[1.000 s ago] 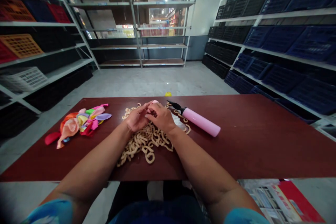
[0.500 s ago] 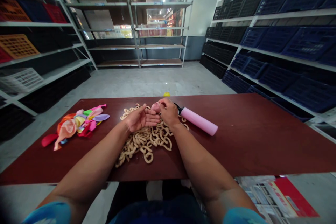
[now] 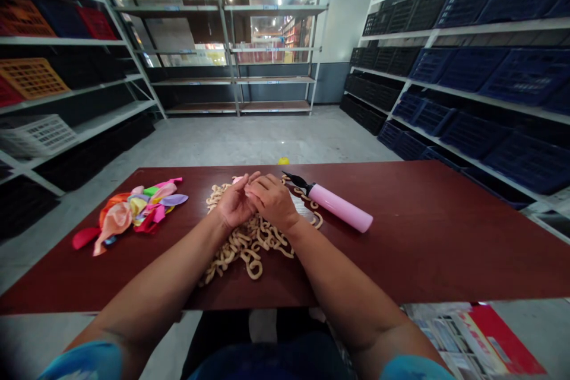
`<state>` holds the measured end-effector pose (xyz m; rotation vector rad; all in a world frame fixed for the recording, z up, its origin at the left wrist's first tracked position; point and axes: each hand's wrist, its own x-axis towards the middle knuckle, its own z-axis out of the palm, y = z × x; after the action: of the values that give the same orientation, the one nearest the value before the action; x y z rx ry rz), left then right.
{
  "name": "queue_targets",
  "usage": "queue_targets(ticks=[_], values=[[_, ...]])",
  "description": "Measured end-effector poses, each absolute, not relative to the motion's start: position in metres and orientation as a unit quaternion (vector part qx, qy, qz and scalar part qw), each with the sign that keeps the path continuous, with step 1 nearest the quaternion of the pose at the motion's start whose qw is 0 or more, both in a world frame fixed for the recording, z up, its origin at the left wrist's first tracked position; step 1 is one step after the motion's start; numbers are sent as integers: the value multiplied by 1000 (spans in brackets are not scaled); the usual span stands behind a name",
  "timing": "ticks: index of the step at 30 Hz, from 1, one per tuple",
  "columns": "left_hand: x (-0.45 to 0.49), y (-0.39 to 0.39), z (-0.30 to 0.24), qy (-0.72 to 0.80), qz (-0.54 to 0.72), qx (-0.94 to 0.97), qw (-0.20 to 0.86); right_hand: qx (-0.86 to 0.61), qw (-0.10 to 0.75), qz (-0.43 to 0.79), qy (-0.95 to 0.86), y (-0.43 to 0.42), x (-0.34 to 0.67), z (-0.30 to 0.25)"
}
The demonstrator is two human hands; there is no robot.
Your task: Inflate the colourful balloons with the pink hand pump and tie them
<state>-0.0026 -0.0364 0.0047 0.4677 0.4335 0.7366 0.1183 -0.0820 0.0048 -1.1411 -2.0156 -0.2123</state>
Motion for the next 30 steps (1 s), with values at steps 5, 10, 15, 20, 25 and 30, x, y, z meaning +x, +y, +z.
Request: queue_targets(ticks=[5, 10, 15, 20, 25, 30], values=[[-9, -20, 1, 201, 490, 222, 819, -480, 419, -68, -768, -76, 138, 12], [-30, -4, 9, 185, 546, 270, 771, -684, 353, -41, -637, -78, 200, 33], [-51, 17, 1, 290, 649, 313, 630, -816, 112, 22, -566, -110, 250, 26], [-60, 32, -19, 380, 685, 283, 554, -814, 22, 72, -576, -136, 260, 4], [-60, 33, -23, 345, 685, 288, 574, -840, 25, 5, -541, -133, 258, 9], [-58, 30, -19, 318, 673, 285, 604, -846, -20, -8, -533, -124, 245, 14]])
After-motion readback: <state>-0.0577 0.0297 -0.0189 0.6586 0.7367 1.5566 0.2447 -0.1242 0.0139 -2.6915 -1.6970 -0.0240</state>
